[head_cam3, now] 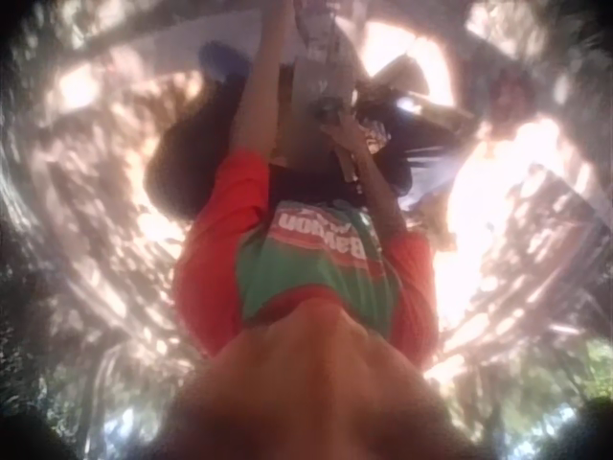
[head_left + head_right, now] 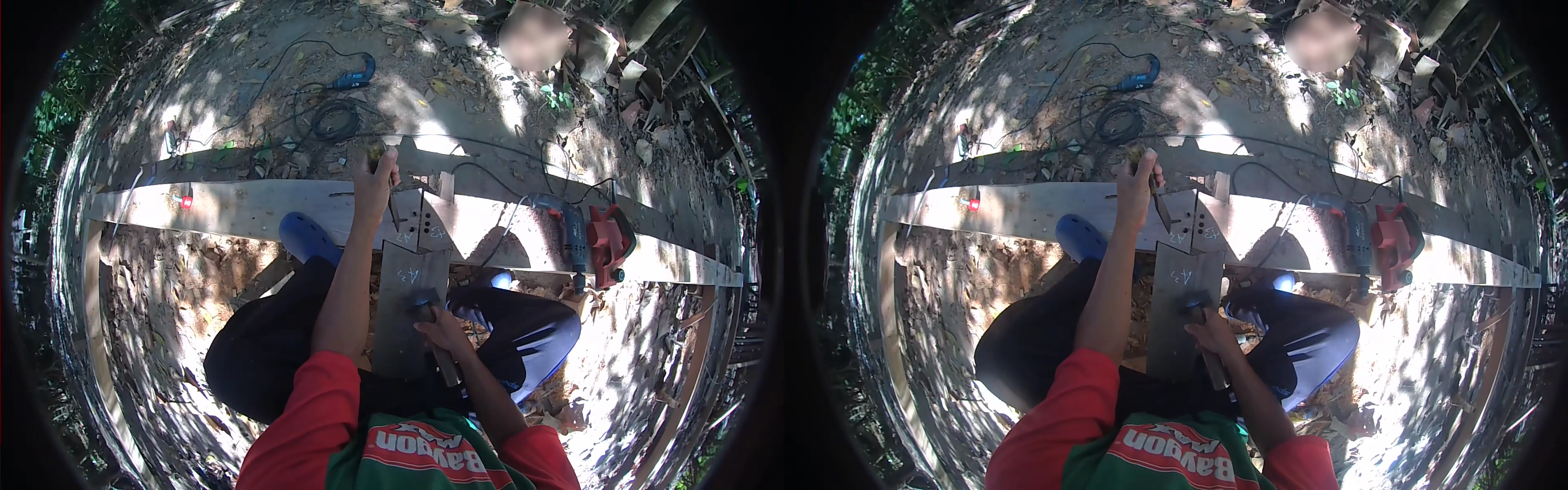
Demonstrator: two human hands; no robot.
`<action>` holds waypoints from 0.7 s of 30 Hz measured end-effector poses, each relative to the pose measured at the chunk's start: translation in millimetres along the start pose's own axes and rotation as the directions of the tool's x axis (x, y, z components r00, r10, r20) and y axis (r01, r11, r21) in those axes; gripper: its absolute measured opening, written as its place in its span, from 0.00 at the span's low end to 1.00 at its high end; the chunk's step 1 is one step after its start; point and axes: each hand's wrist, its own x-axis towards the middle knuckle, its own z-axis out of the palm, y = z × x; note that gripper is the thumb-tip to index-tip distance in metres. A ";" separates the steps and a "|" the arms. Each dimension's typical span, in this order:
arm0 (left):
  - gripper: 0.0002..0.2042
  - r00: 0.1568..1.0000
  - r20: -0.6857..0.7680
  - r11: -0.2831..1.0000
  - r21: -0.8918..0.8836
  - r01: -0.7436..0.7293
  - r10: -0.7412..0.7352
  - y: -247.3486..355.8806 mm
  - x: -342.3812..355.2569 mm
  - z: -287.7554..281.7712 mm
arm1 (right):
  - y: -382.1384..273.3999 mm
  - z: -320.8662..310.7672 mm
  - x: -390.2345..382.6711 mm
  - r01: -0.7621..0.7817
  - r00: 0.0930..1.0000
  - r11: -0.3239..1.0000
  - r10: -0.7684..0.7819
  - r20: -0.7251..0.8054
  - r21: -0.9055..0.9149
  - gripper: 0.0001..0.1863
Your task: The person constructs a wooden frame outdoors by using a power drill to make holes, a hammer and chisel to shape joints, and a circular saw to cut a board.
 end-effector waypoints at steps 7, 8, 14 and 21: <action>0.14 0.998 -0.045 0.999 -0.003 0.038 -0.038 -12.3 -3.3 -1.1 | -4.1 -0.5 -2.6 0.016 1.000 1.000 -0.016 0.007 0.016 0.20; 0.13 0.998 -0.054 0.999 -0.005 0.041 -0.041 -14.7 -3.8 -1.6 | -4.7 -0.6 -2.7 0.009 1.000 1.000 -0.009 0.010 0.024 0.20; 0.11 0.999 -0.031 0.996 0.087 0.008 -0.005 -25.7 -4.9 -5.3 | 1.2 -0.3 1.4 0.000 1.000 1.000 0.000 0.023 0.007 0.24; 0.16 0.982 0.107 0.909 0.372 -0.187 0.158 2.0 -9.2 12.4 | 0.6 -3.0 -0.8 -0.015 1.000 0.999 0.014 0.026 0.034 0.24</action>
